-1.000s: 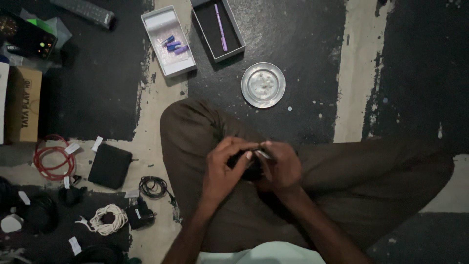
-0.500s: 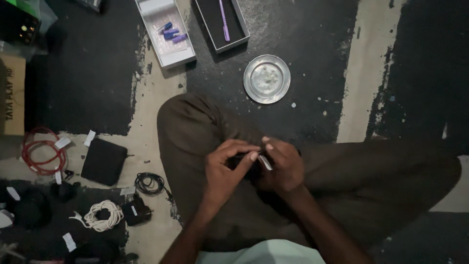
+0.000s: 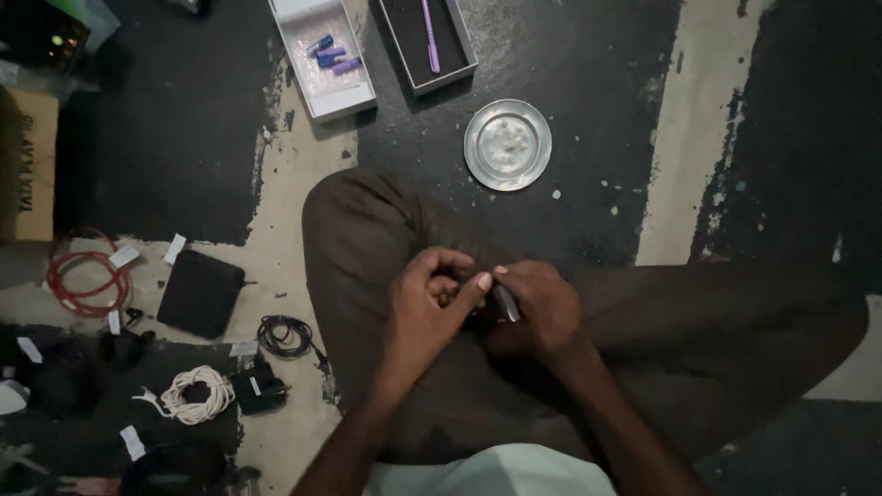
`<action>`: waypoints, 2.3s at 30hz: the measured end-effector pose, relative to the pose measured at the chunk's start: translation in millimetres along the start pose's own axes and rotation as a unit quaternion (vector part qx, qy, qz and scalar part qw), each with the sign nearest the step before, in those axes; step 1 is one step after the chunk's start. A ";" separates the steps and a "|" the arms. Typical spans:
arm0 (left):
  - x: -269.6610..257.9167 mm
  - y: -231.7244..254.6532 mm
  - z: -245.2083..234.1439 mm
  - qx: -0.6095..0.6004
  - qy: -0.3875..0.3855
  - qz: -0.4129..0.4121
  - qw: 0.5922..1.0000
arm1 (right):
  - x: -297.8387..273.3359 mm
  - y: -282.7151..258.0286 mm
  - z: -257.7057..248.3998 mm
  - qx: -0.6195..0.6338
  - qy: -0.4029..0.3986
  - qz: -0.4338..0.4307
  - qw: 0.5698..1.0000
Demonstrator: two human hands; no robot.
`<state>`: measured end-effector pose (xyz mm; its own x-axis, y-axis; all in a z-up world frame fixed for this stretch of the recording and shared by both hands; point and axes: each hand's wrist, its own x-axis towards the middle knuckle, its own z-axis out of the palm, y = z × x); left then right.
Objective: The person organizes various electronic cables, adapters, and devices by hand on the floor, picking up and placing down items including a white power adapter, several black coiled cables, and a remote control.
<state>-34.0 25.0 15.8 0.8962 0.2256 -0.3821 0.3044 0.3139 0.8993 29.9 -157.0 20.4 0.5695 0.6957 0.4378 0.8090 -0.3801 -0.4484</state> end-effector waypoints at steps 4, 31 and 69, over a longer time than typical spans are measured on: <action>0.6 2.7 -5.5 0.013 -0.065 -0.021 0.998 | -0.9 -3.5 0.0 -0.010 0.052 -0.045 0.998; -1.2 1.3 -5.9 -0.162 -0.108 -0.059 0.979 | -14.9 -3.3 6.1 -0.055 0.031 0.006 0.998; -9.1 7.1 0.6 -0.003 -0.110 0.086 0.990 | 17.6 -19.2 -63.7 0.204 -0.134 0.251 0.937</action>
<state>-39.7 24.6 25.7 0.9836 0.0696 -0.1663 0.1390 0.2941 0.9456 33.7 -176.2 86.4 0.7622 0.6403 -0.0958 0.2944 -0.4745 -0.8296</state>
